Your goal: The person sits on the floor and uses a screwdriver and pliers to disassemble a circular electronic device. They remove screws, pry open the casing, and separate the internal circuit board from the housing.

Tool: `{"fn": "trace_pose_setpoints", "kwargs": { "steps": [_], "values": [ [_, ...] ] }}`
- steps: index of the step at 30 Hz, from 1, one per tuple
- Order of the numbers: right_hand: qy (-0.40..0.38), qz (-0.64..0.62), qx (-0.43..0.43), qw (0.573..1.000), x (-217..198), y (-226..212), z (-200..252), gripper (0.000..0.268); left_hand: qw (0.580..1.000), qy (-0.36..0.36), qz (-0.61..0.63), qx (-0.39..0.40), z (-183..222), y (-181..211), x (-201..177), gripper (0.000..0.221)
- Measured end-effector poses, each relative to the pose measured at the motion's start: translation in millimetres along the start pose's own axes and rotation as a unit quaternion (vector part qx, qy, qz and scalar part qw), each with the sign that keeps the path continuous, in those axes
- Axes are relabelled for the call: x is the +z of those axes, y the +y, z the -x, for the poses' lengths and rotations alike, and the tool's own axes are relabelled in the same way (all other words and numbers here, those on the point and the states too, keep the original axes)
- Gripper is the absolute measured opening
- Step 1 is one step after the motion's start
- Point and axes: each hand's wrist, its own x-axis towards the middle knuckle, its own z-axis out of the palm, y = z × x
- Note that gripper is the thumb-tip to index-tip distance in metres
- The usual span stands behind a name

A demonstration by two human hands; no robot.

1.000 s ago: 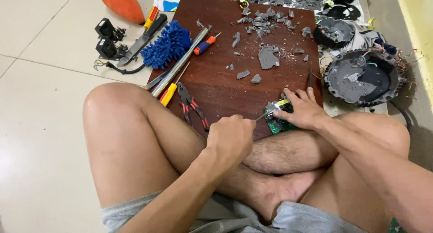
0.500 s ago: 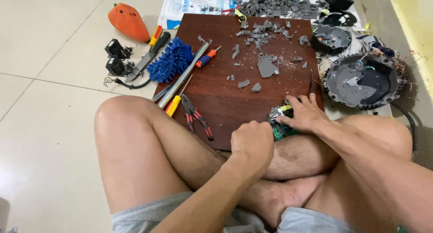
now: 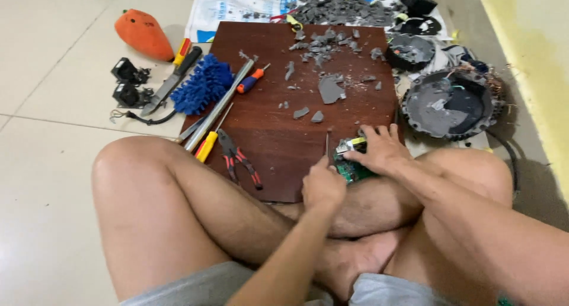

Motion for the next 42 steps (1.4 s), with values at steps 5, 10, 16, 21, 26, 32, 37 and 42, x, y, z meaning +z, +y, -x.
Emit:
{"fn": "trace_pose_setpoints", "kwargs": {
  "steps": [5,10,16,21,26,32,37,42],
  "values": [
    [0.013,0.010,-0.030,0.999,3,3,-9,0.097,0.990,-0.021,-0.114,0.080,21,3,-32,0.039],
    [0.033,0.017,-0.067,0.997,2,-11,10,0.093,0.949,-0.004,-0.287,0.126,41,0,-52,0.037],
    [0.029,0.015,-0.086,0.996,4,-7,4,0.103,0.909,0.010,-0.380,0.169,35,3,-53,0.027],
    [0.022,0.019,-0.095,0.995,1,-3,2,0.106,0.896,0.006,-0.368,0.248,43,3,-67,0.026],
    [0.015,0.036,-0.090,0.995,-6,-7,6,0.104,0.879,0.000,-0.403,0.254,36,16,-56,0.025],
    [0.021,0.031,-0.065,0.997,6,3,-11,0.095,0.951,-0.048,-0.272,0.142,39,16,-48,0.031],
    [0.045,0.029,-0.072,0.996,6,5,-11,0.091,0.995,-0.050,-0.078,0.035,38,6,-28,0.036],
    [0.031,0.014,-0.049,0.998,3,10,-11,0.094,0.935,-0.050,-0.319,0.145,46,25,-13,0.039]
  ]
}}
